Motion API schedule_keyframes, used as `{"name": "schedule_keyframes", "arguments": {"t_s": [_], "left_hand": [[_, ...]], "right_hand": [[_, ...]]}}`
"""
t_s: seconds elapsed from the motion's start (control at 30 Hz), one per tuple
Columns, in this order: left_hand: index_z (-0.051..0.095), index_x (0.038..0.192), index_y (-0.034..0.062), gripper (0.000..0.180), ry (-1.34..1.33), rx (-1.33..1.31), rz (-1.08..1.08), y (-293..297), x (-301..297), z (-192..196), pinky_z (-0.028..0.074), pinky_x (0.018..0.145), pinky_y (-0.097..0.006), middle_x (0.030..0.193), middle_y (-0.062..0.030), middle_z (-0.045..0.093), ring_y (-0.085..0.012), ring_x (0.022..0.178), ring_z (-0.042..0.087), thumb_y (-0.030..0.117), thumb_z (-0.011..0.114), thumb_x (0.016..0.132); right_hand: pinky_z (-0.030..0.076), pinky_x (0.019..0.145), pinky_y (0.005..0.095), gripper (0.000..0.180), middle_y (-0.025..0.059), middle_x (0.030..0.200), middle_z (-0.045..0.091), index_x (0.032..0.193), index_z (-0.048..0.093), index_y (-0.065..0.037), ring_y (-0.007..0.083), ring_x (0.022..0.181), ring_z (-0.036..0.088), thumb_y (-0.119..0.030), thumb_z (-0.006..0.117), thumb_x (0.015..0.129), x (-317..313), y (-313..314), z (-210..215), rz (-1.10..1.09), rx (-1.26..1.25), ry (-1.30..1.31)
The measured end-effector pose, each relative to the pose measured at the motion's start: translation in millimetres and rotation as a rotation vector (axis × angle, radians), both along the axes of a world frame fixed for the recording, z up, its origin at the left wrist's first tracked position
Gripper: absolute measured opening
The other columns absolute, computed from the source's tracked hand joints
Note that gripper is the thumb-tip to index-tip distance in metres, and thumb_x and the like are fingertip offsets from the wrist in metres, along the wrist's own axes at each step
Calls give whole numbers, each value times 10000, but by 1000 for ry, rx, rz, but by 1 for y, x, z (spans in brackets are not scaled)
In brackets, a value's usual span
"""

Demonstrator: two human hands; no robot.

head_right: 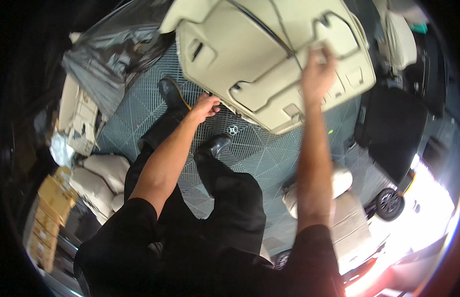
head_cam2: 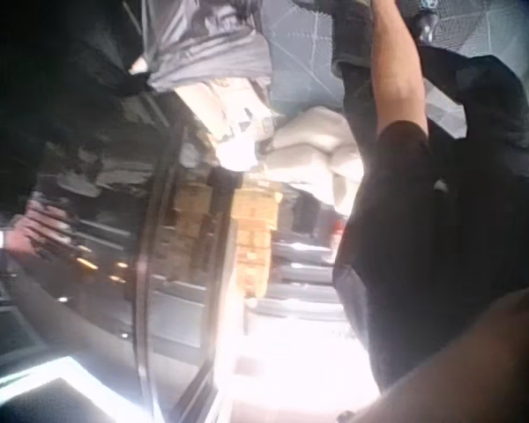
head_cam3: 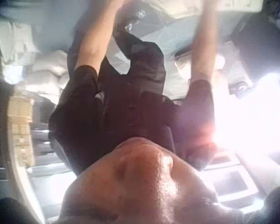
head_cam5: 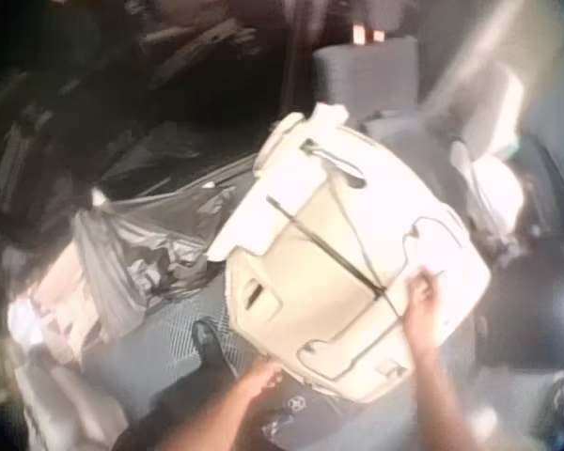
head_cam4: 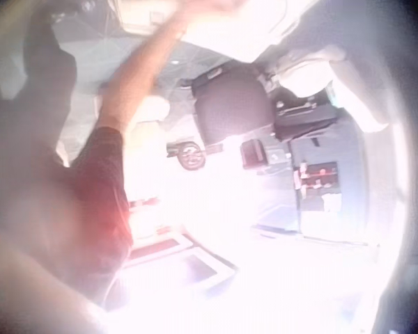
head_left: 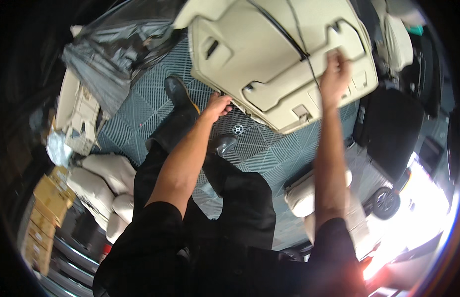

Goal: The person works on a beige car seat frame placed on a patterned floor mat. They attach a seatbelt buckle mechanism to the frame, thread a black cable through the seat structure, and manipulate various components of the seat assembly.

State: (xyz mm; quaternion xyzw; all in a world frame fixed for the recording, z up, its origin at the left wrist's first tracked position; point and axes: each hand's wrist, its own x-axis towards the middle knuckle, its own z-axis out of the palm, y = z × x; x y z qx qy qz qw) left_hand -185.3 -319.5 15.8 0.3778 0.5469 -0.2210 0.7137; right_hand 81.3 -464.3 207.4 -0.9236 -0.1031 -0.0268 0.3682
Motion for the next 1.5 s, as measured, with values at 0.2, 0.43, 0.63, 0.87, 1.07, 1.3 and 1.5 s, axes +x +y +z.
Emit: {"name": "schedule_keyframes", "arguments": {"t_s": [0.2, 0.43, 0.63, 0.87, 1.07, 1.3, 1.5], "left_hand": [[676, 819, -4, 475, -162, 675, -667, 4, -26, 31, 477, 795, -457, 888, -196, 693, -399, 866, 649, 398, 464, 957], [668, 847, 15, 419, -138, 814, -1112, 27, -32, 117, 482, 726, -433, 794, -178, 675, -370, 786, 650, 352, 462, 987], [662, 895, 16, 350, -311, 1108, -1399, 21, 18, 153, 474, 720, -509, 830, -224, 674, -440, 800, 644, 301, 481, 986], [673, 1024, 17, 277, -515, 880, -1374, 12, 48, 137, 479, 650, -395, 766, -122, 667, -273, 650, 608, 254, 539, 969], [700, 940, 64, 313, 174, 73, -1143, -25, 94, 91, 425, 501, -288, 757, -25, 646, -116, 574, 547, 353, 585, 957], [710, 947, 59, 228, 46, 268, -1584, -36, 122, 91, 328, 444, -260, 673, 20, 593, -91, 498, 471, 242, 575, 937], [541, 714, 100, 293, 99, 458, -1562, -62, 112, 110, 266, 429, -266, 550, 39, 417, -74, 447, 358, 279, 523, 945]], "right_hand": [[465, 676, 296, 461, 79, 959, 654, 1251, 566, 22, 165, 768, 575, -210, 646, 860, -246, -90, -113, -697, 622, 1009], [472, 888, 452, 880, 249, 1302, 541, 1492, 265, -27, 360, 1110, 584, -198, 737, 769, -269, -33, -218, -904, 926, 1069], [488, 782, 368, 332, 93, 683, 611, 855, 651, -30, 214, 709, 576, -342, 576, 940, -275, -36, -187, -620, 528, 1037], [472, 926, 505, 439, 242, 1108, 629, 996, 642, -9, 404, 1052, 604, -362, 382, 1002, -256, -37, -79, -515, 381, 792], [482, 894, 467, 264, 180, 1018, 630, 916, 698, -1, 346, 996, 624, -221, 556, 877, -245, -8, -51, -442, 134, 752], [486, 906, 445, 382, 179, 1057, 664, 972, 715, -36, 354, 1028, 632, -389, 588, 898, -270, -43, -85, -241, 707, 718], [384, 1079, 439, 605, 186, 1446, 435, 1410, 450, -75, 396, 1285, 458, -176, 611, 836, -283, -95, -227, -1405, 944, 996]]}}
